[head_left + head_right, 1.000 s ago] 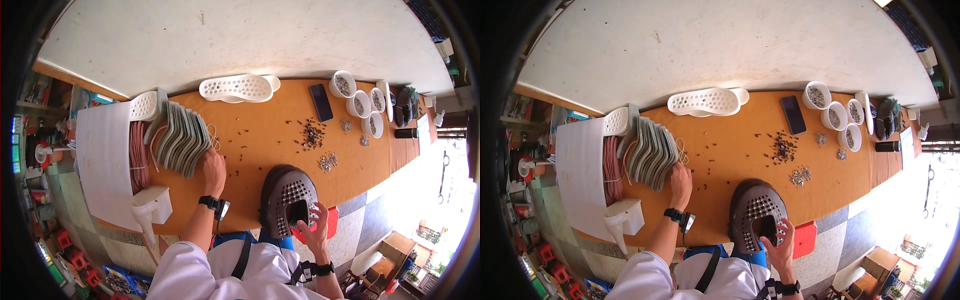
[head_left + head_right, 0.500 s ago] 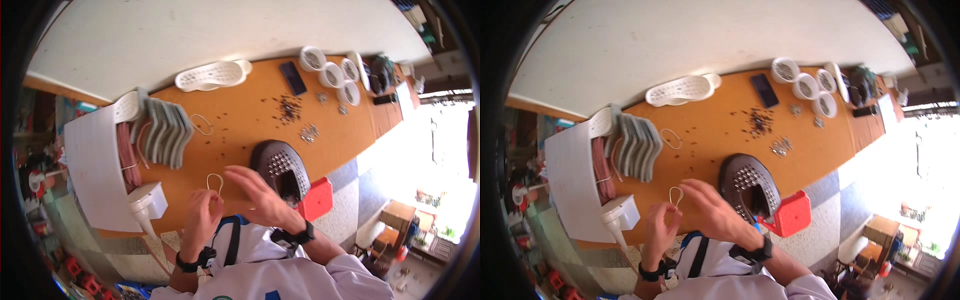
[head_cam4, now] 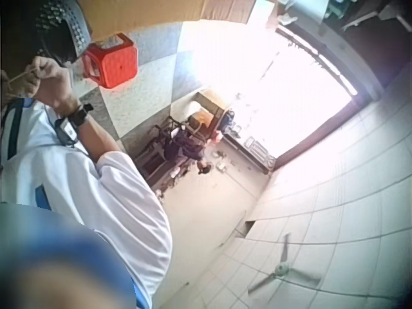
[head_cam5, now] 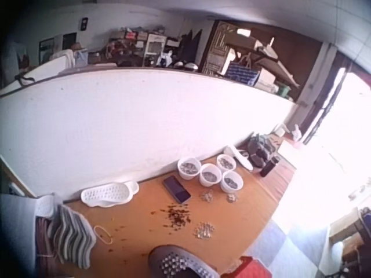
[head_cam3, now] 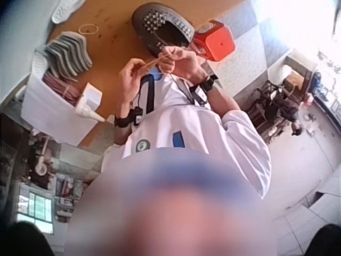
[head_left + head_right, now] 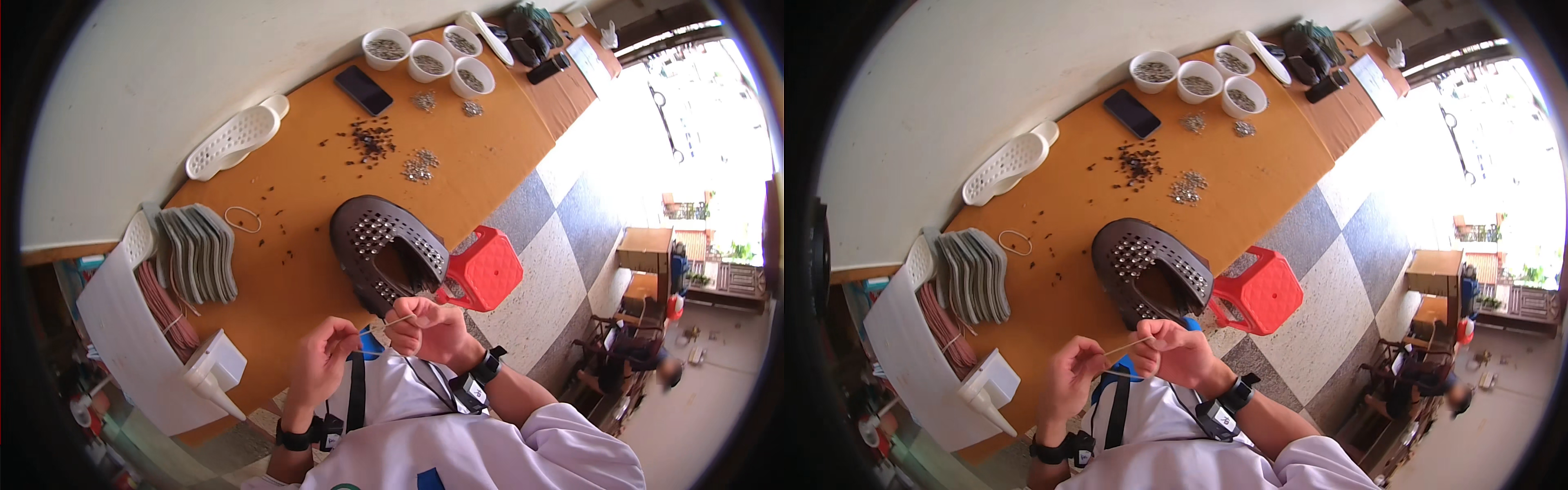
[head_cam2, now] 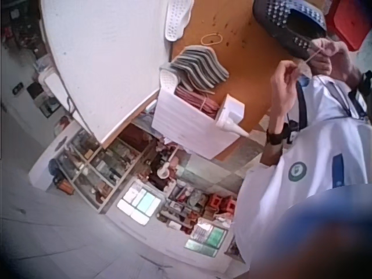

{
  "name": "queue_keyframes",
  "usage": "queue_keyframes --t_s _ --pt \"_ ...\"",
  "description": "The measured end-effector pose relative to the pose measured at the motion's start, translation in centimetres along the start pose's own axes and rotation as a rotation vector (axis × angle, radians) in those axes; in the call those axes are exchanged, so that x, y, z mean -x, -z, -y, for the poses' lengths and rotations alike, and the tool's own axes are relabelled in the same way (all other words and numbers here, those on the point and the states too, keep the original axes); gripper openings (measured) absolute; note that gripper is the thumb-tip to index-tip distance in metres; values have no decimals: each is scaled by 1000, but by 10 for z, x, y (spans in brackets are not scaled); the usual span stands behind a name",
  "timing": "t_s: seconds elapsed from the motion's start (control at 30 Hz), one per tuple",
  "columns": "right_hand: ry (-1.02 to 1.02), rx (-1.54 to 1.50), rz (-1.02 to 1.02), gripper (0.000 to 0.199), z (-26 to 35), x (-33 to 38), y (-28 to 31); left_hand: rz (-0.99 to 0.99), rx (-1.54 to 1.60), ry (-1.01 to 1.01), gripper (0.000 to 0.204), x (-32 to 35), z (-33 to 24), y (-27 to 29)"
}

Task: The recorder is organizing and bundling shoe upper components with elastic bands.

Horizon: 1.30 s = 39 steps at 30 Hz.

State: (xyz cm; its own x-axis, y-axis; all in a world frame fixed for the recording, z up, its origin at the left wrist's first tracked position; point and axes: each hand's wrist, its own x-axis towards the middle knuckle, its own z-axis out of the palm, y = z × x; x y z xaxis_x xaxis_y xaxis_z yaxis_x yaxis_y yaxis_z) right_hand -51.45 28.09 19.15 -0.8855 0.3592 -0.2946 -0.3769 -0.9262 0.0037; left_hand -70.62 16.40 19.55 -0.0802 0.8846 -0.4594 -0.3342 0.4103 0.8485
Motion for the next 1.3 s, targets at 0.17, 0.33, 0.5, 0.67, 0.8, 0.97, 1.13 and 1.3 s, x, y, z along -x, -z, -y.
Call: queue_keyframes --t_s 0.17,0.33,0.5,0.67,0.8,0.97,1.13,1.3 --pt "55 -57 122 14 18 45 16 20 637 -14 20 -14 11 -48" --pt "-536 408 34 24 57 95 28 385 820 111 19 -15 -10 -76" --pt "-643 597 380 15 84 145 27 325 892 177 33 -3 -15 -151" --pt "-368 676 506 39 113 197 21 -54 392 -129 21 -19 22 -224" --pt "79 699 505 56 123 225 25 28 594 46 41 -13 26 -254" --pt "465 442 363 84 129 249 27 140 649 158 50 0 20 -277" --pt "476 -150 494 99 129 239 28 -87 798 -243 46 15 -5 -306" --pt "569 75 109 88 128 237 -12 198 397 -135 50 16 -9 -305"
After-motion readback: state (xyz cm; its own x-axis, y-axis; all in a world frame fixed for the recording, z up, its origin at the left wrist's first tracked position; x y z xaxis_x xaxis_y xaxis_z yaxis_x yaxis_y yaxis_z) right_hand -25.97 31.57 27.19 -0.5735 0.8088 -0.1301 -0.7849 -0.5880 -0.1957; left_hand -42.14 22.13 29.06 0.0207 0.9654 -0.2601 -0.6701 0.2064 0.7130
